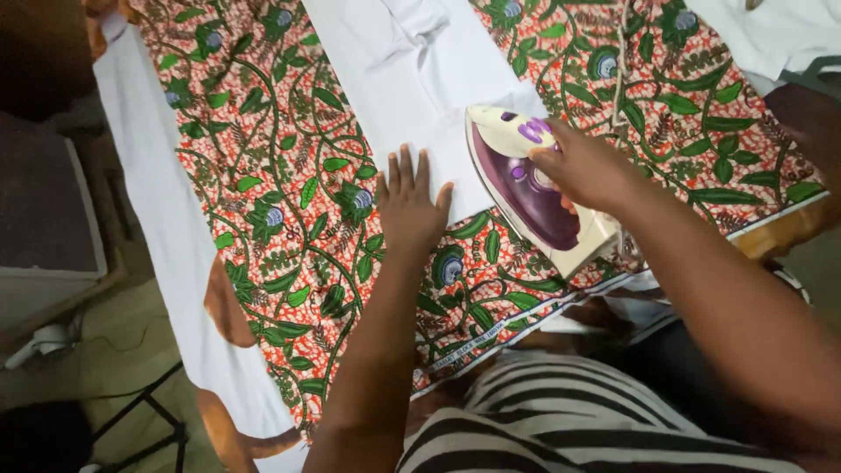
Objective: Iron and fold a white polo shirt on an ironing surface covered with patterned fabric.
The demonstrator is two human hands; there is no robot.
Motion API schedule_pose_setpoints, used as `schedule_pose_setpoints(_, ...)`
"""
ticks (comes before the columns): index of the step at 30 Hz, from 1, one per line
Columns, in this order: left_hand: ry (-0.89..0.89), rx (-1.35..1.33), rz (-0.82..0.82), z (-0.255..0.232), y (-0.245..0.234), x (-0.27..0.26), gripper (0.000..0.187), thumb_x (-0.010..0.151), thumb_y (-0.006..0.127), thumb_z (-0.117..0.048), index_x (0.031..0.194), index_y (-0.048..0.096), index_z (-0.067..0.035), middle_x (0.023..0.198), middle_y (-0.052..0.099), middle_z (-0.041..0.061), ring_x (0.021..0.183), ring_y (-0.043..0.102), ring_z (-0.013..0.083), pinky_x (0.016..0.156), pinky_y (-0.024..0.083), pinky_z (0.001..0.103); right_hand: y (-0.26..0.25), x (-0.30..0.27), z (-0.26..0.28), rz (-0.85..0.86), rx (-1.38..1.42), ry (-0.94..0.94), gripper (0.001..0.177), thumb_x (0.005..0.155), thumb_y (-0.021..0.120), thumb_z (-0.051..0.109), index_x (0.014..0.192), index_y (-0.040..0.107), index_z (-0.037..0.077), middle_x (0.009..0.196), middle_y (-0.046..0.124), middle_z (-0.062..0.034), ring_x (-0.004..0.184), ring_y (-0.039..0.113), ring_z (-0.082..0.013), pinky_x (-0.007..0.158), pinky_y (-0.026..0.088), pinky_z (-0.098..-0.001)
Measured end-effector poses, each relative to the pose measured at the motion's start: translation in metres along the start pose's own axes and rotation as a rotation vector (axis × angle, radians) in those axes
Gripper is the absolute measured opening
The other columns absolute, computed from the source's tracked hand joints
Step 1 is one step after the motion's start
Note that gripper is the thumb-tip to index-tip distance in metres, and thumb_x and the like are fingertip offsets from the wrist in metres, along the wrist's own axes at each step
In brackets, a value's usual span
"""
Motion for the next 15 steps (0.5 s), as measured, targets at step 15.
schedule_pose_setpoints(15,-0.137,0.112,0.171,-0.023,-0.009,0.017,0.075,0.099,0.049,-0.048,0.159,0.031,-0.007,0.168,0.019,0.019,0.156,0.013,0.037,0.123,0.006,0.058,-0.019,0.023,-0.032,-0.001,-0.101,-0.057,0.069,0.099,0.056,0.034,0.16,0.032,0.014,0.085,0.071,-0.0171,0.061,0.067,-0.025,0.06,0.055,-0.0443)
Point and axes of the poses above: each hand's wrist, its own x-axis towards the middle knuckle, its own y-axis out of the palm, z = x × y, the point moved 7 cm from there along x, towards the middle knuckle
